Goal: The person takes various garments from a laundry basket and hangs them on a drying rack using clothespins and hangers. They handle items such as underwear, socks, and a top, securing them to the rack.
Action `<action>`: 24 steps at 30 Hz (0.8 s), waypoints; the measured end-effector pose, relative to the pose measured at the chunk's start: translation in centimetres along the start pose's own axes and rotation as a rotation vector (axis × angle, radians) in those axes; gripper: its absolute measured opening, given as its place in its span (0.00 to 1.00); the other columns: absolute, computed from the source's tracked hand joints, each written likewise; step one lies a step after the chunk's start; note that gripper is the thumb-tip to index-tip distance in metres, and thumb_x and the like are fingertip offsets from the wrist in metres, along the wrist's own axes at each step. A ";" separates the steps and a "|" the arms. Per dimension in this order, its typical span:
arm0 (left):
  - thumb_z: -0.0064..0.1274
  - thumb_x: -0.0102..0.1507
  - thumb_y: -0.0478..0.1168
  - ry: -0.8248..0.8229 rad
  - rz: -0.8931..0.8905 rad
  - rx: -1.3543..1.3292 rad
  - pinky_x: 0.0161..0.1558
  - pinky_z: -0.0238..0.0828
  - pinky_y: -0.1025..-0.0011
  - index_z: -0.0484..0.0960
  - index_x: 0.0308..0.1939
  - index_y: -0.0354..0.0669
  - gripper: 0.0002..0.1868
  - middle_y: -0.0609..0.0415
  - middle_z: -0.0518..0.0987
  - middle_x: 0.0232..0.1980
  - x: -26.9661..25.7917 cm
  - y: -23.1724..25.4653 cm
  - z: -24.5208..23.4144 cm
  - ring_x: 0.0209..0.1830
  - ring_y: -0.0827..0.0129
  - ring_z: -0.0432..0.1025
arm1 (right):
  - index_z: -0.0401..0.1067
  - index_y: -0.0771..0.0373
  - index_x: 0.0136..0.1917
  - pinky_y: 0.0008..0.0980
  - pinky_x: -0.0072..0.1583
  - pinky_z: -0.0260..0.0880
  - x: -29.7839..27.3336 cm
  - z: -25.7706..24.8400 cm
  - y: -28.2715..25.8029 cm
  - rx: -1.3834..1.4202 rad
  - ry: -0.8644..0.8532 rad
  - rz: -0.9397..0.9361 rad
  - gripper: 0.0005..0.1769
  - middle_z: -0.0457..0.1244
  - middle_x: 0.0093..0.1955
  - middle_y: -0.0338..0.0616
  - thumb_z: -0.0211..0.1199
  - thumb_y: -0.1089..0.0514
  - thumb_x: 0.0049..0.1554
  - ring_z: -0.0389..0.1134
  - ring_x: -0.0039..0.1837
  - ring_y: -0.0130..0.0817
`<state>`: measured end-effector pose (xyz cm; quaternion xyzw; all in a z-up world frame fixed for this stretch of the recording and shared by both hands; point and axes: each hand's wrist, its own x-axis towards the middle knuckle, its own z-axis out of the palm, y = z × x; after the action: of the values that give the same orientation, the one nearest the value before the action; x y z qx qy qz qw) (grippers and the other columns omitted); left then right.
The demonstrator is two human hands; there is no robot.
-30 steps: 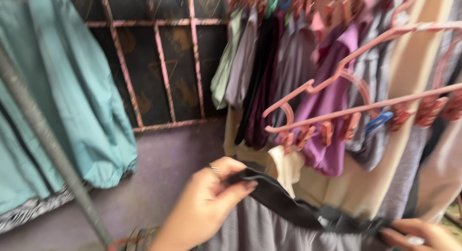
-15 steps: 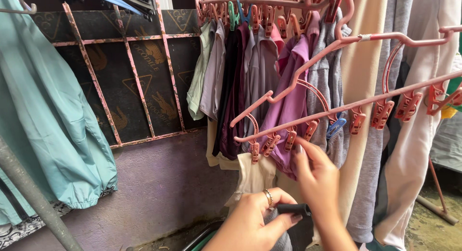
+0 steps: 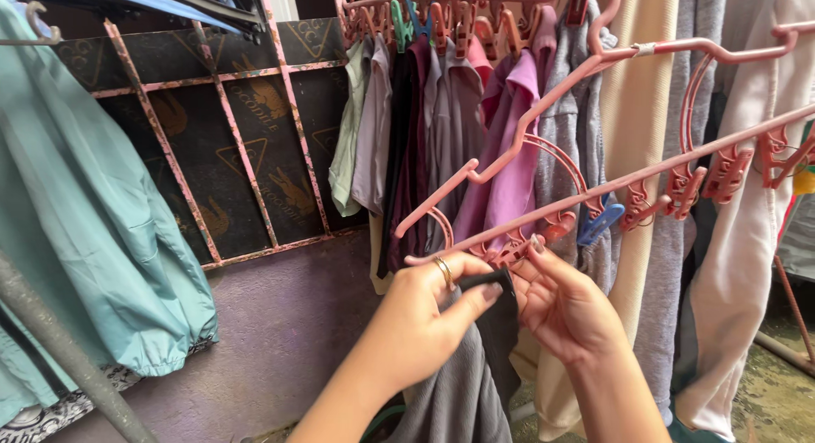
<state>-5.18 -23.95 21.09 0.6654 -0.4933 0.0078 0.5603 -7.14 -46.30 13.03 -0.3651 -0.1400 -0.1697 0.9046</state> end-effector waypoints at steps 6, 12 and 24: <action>0.54 0.64 0.33 0.015 0.103 -0.022 0.43 0.74 0.79 0.83 0.45 0.34 0.07 0.57 0.85 0.39 1.0 -0.3 0.1 0.39 0.84 0.75 | 0.70 0.62 0.58 0.46 0.62 0.72 -1.2 1.0 1.0 0.106 -0.092 -0.092 0.13 0.68 0.60 0.55 0.54 0.54 0.63 0.71 0.59 0.50; 0.57 0.62 0.34 0.054 0.058 0.005 0.34 0.73 0.82 0.83 0.41 0.35 0.06 0.57 0.83 0.37 1.3 0.4 0.5 0.34 0.86 0.74 | 0.68 0.65 0.61 0.42 0.63 0.71 -1.0 -0.2 1.3 0.137 -0.102 -0.276 0.11 0.67 0.58 0.49 0.56 0.63 0.66 0.70 0.60 0.44; 0.59 0.58 0.33 0.264 0.205 0.279 0.25 0.68 0.75 0.83 0.32 0.36 0.03 0.53 0.83 0.28 2.0 1.3 2.3 0.20 0.76 0.74 | 0.64 0.65 0.55 0.38 0.57 0.74 -1.9 0.9 -0.4 0.026 -0.132 -0.226 0.06 0.67 0.53 0.52 0.55 0.65 0.64 0.73 0.54 0.43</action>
<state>-6.30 -26.86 22.35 0.6760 -0.4749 0.2196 0.5189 -9.14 -45.52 13.21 -0.3458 -0.2417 -0.2440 0.8732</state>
